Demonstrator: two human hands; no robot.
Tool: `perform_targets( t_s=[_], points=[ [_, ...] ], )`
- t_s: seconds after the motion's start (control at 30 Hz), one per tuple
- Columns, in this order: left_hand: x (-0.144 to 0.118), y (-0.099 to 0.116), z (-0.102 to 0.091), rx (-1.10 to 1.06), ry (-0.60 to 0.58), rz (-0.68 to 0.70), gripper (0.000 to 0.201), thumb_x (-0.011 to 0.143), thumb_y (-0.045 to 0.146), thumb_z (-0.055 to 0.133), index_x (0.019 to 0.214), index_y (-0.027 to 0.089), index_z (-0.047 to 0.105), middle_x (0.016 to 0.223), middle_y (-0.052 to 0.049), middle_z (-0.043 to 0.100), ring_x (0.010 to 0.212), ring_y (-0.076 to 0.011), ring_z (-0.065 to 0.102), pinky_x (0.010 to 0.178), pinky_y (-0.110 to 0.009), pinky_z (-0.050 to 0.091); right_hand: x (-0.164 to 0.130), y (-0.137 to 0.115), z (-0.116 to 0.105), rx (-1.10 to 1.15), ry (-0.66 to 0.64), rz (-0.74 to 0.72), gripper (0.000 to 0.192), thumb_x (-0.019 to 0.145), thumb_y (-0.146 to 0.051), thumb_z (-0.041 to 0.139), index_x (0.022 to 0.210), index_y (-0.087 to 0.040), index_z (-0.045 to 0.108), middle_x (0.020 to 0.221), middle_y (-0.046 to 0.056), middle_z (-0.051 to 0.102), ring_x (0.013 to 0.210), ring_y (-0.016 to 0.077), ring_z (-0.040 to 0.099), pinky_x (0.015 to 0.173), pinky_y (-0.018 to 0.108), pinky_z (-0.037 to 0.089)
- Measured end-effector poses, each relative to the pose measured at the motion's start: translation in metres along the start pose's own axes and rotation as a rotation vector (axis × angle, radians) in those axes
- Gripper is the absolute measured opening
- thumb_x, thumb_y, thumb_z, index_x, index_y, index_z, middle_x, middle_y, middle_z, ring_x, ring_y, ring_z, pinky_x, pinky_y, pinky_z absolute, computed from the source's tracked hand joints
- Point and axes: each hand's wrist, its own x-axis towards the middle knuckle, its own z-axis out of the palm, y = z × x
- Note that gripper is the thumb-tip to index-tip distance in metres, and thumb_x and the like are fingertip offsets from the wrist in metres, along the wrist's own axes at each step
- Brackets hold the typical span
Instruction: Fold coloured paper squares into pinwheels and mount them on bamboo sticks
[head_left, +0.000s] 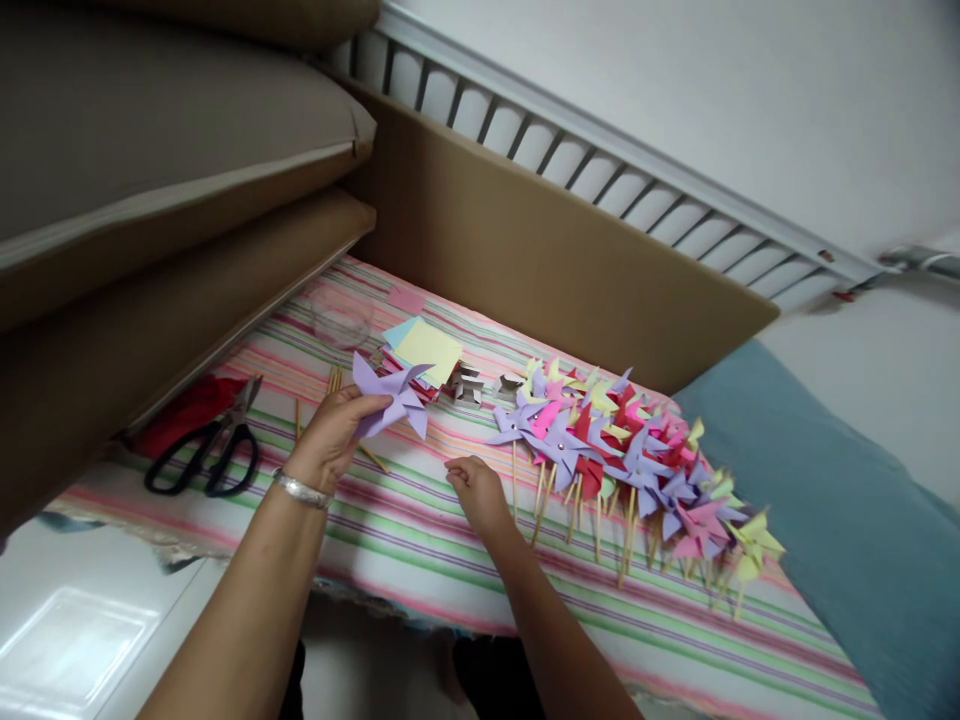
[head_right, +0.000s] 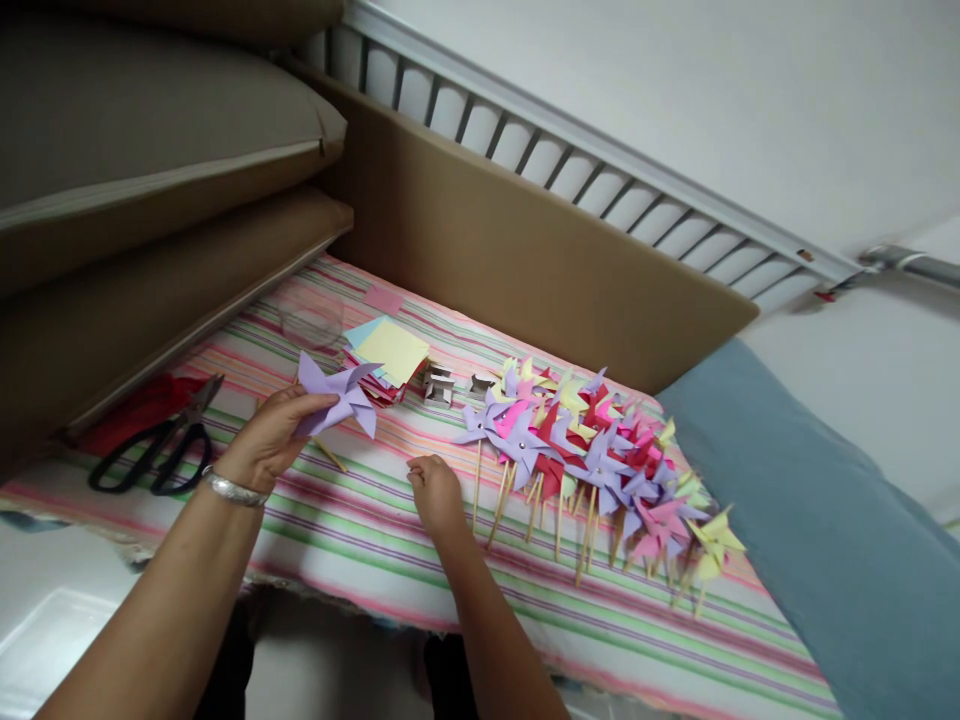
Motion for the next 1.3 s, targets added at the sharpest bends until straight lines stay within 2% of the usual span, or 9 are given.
perform_targets(
  t_s=[0.17, 0.33, 0.63, 0.77, 0.83, 0.97, 1.17, 1.23, 1.3],
  points=[
    [0.0, -0.001, 0.001, 0.011, 0.013, -0.004, 0.019, 0.05, 0.016, 0.076, 0.067, 0.013, 0.071, 0.069, -0.005, 0.072, 0.062, -0.0162, 0.064, 0.064, -0.025, 0.048, 0.008, -0.006, -0.002, -0.087, -0.037, -0.052, 0.023, 0.077, -0.008, 0.049, 0.086, -0.018, 0.068, 0.089, 0.007, 0.066, 0.082, 0.0166, 0.06, 0.079, 0.026, 0.043],
    [0.002, -0.004, 0.005, 0.031, -0.019, -0.04, 0.021, 0.052, 0.017, 0.076, 0.071, 0.011, 0.071, 0.071, -0.006, 0.072, 0.063, -0.0153, 0.064, 0.062, -0.024, 0.048, 0.018, 0.0, -0.009, -0.107, -0.093, -0.089, 0.017, 0.075, -0.01, 0.054, 0.077, -0.018, 0.068, 0.083, 0.005, 0.067, 0.078, 0.0157, 0.061, 0.074, 0.023, 0.043],
    [0.007, -0.018, 0.02, -0.013, -0.036, -0.045, 0.021, 0.053, 0.018, 0.078, 0.072, 0.013, 0.071, 0.068, -0.003, 0.072, 0.063, -0.0131, 0.064, 0.069, -0.023, 0.048, 0.021, 0.005, 0.0, -0.057, -0.048, -0.12, 0.02, 0.073, -0.008, 0.051, 0.067, -0.02, 0.065, 0.078, 0.005, 0.064, 0.076, 0.0186, 0.06, 0.07, 0.027, 0.042],
    [0.01, -0.024, 0.025, -0.012, 0.015, -0.028, 0.022, 0.053, 0.016, 0.078, 0.074, 0.014, 0.071, 0.072, -0.002, 0.072, 0.065, -0.0121, 0.064, 0.07, -0.023, 0.047, 0.026, 0.005, -0.026, 0.062, -0.025, -0.097, 0.016, 0.073, -0.011, 0.052, 0.066, -0.02, 0.063, 0.074, 0.004, 0.065, 0.073, 0.0181, 0.061, 0.07, 0.028, 0.045],
    [0.011, -0.028, 0.027, 0.001, 0.035, -0.033, 0.022, 0.053, 0.016, 0.078, 0.074, 0.014, 0.071, 0.072, -0.002, 0.072, 0.065, -0.0118, 0.063, 0.069, -0.023, 0.047, 0.026, 0.002, -0.049, 0.151, 0.03, -0.075, 0.014, 0.077, -0.018, 0.05, 0.078, -0.02, 0.064, 0.08, 0.003, 0.066, 0.076, 0.0177, 0.061, 0.07, 0.028, 0.046],
    [0.012, -0.039, 0.036, 0.062, 0.043, -0.055, 0.02, 0.053, 0.016, 0.079, 0.071, 0.014, 0.071, 0.069, -0.002, 0.072, 0.062, -0.0113, 0.062, 0.065, -0.021, 0.046, 0.016, -0.011, -0.082, 0.506, 0.133, -0.131, 0.011, 0.077, -0.027, 0.056, 0.079, -0.02, 0.064, 0.079, 0.003, 0.066, 0.075, 0.0174, 0.061, 0.068, 0.028, 0.047],
    [0.011, -0.059, 0.059, 0.145, 0.016, -0.097, 0.018, 0.054, 0.02, 0.078, 0.07, 0.015, 0.072, 0.063, -0.001, 0.07, 0.055, -0.0104, 0.059, 0.059, -0.021, 0.042, 0.009, -0.026, -0.086, 0.602, 0.185, -0.27, 0.008, 0.077, -0.019, 0.056, 0.076, -0.021, 0.064, 0.079, 0.001, 0.063, 0.079, 0.016, 0.059, 0.075, 0.029, 0.046],
    [0.011, -0.065, 0.067, 0.159, 0.013, -0.097, 0.018, 0.054, 0.021, 0.079, 0.07, 0.014, 0.072, 0.062, -0.001, 0.07, 0.054, -0.0098, 0.058, 0.056, -0.02, 0.041, 0.01, -0.025, -0.084, 0.584, 0.226, -0.289, 0.01, 0.076, -0.017, 0.057, 0.074, -0.022, 0.065, 0.091, 0.003, 0.064, 0.094, 0.0182, 0.057, 0.086, 0.033, 0.043],
    [0.011, -0.07, 0.073, 0.155, 0.015, -0.086, 0.019, 0.054, 0.021, 0.079, 0.071, 0.014, 0.072, 0.063, -0.001, 0.07, 0.055, -0.0096, 0.058, 0.057, -0.02, 0.041, 0.012, -0.024, -0.082, 0.576, 0.252, -0.272, 0.012, 0.075, -0.016, 0.058, 0.071, -0.023, 0.067, 0.112, 0.004, 0.06, 0.116, 0.0211, 0.047, 0.101, 0.039, 0.032]
  ],
)
